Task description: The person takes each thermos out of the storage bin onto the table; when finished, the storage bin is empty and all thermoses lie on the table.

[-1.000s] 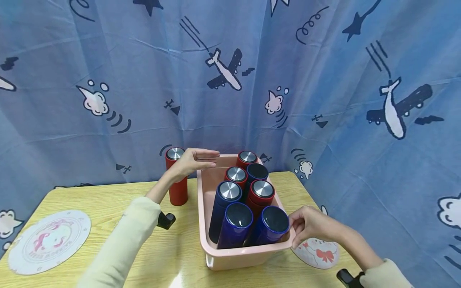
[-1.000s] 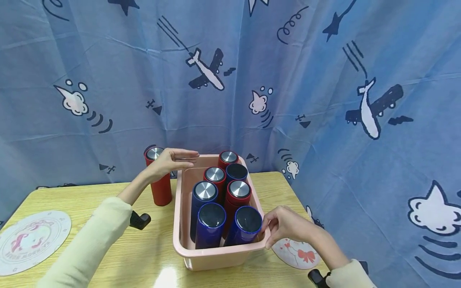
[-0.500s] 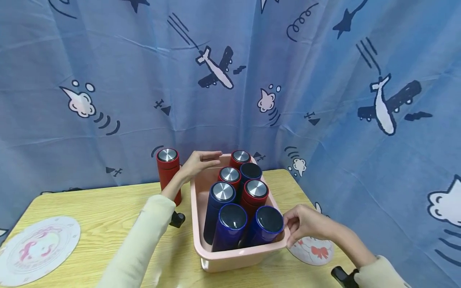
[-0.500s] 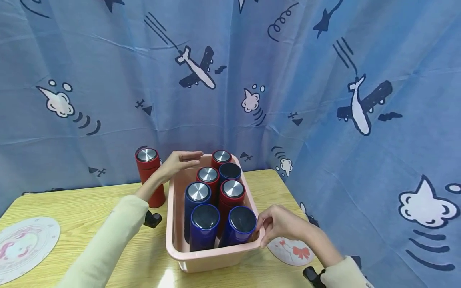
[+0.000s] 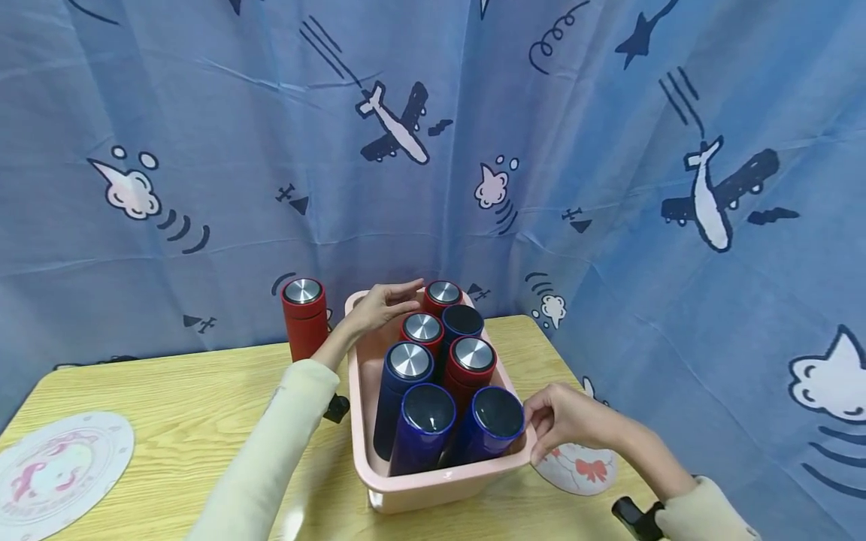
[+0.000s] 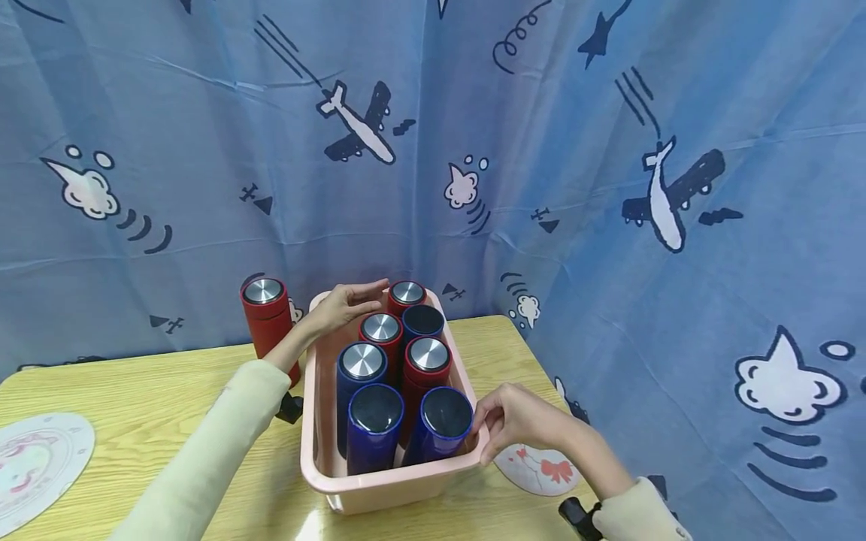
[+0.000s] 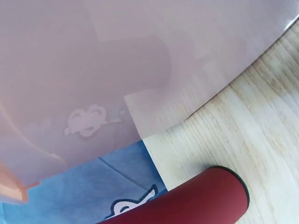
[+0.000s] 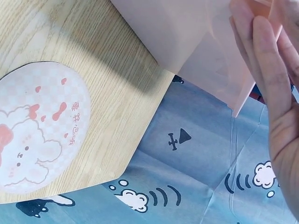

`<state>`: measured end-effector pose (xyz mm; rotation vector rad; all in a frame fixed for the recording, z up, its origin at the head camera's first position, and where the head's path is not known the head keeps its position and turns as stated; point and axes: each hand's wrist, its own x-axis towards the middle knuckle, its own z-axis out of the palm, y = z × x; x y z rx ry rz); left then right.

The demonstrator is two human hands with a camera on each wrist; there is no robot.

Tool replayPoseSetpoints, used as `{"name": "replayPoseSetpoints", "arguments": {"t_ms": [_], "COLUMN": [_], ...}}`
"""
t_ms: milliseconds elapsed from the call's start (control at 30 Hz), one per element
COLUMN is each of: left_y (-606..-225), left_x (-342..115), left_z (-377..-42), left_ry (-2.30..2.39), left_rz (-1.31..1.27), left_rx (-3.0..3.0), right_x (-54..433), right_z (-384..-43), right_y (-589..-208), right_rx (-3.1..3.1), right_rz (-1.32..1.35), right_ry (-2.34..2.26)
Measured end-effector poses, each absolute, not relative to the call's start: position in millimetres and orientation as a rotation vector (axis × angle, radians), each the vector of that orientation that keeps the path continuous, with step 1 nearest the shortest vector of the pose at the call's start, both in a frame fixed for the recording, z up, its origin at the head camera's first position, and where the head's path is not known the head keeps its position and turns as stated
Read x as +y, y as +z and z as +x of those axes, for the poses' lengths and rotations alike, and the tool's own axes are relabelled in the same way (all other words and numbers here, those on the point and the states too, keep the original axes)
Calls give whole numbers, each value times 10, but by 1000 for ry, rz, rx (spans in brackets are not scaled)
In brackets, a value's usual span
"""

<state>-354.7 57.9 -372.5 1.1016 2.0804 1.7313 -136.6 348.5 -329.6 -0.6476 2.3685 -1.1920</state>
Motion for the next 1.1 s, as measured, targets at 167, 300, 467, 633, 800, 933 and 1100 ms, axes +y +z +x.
{"name": "replayPoseSetpoints", "arguments": {"t_ms": [167,300,467,633,800,933,1100], "left_y": [-3739,-3771,-3777,-3784,-3799,-3809,-3804], "left_x": [636,690,745,798,829,832,833], "left_z": [-3573,-3593,-3581,-3573,-3568,-3555,-3536], "left_ry": [1742,1748,1747,1724,1763,1822,1798], "left_rz": [1136,1148,1131,1138,1137,1108,1120], "left_rx": [2024,2021,2046,2035,1966,1889,1971], "right_x": [3473,3473,3472,3484,3483,3487,3490], "right_z": [-1376,-1374,-1366,-1355,-1349,-1346,-1343], "right_y": [-3300,-3311,-3303,-3288,-3288,-3284,-3281], "right_rx": [2352,2336,2326,2335,2339,2352,2366], "right_rz": [-649,-634,-610,-600,-589,-594,-589], "right_ry": [-1205,-1219,-1232,-1226,-1230,-1219,-1207]}}
